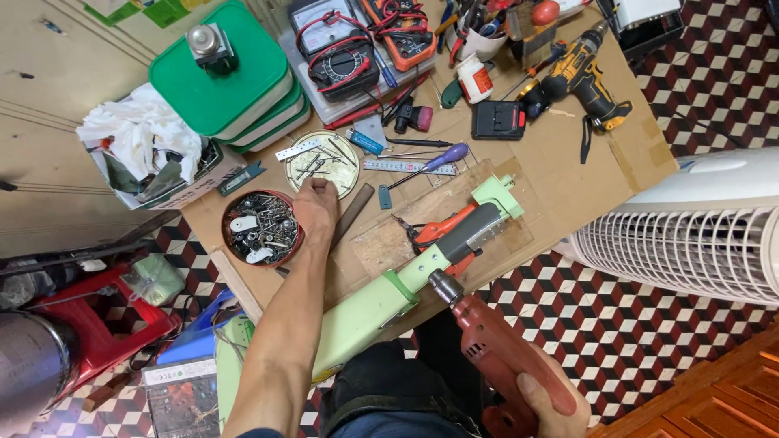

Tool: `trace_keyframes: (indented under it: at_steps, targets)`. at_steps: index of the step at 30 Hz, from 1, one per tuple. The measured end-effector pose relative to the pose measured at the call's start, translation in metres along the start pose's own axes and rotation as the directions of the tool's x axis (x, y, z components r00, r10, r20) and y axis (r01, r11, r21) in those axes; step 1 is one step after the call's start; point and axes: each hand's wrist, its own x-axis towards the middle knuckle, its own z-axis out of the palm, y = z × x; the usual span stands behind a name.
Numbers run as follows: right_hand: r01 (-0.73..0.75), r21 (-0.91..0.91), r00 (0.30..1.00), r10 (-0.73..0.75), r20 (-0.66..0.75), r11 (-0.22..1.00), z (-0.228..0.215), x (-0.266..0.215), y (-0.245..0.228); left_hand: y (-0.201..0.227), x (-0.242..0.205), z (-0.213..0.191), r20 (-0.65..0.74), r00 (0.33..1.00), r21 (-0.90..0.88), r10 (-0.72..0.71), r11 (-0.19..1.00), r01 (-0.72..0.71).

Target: Using an electric drill to create a hole in a plastic appliance housing component.

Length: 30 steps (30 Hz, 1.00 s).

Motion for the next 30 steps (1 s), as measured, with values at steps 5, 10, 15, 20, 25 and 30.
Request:
trace_keyframes:
  at_steps: [5, 10, 15, 20, 25, 30]
  targets:
    - [0.038, 0.013, 0.998, -0.039, 0.058, 0.999, 0.005, -0.001, -0.015, -0.004, -0.028, -0.012, 0.006, 0.995, -0.039, 0.103, 0.994, -0.103]
    - [0.028, -0.011, 0.998, -0.027, 0.057, 1.000, 0.009, -0.005, -0.017, -0.021, -0.061, 0.007, 0.120, 0.987, -0.197, 0.110, 0.977, -0.085]
    - [-0.114, 0.105, 0.993, 0.109, 0.048, 0.988, 0.007, -0.001, 0.002, -0.040, -0.078, 0.018, 0.061, 0.989, -0.320, -0.133, 0.936, 0.146]
    - [-0.120, 0.123, 0.993, 0.120, 0.011, 0.985, 0.015, -0.001, -0.011, -0.039, -0.049, 0.011, 0.123, 0.987, -0.478, -0.104, 0.865, 0.151]
    - [-0.150, 0.141, 0.989, 0.149, 0.017, 0.979, 0.020, 0.006, -0.015, -0.042, -0.005, 0.023, 0.193, 0.974, -0.551, -0.119, 0.808, 0.208]
    - [-0.148, 0.149, 0.987, 0.136, 0.086, 0.978, 0.019, 0.020, -0.012, -0.071, 0.012, 0.050, -0.053, 0.996, -0.247, -0.074, 0.967, 0.058]
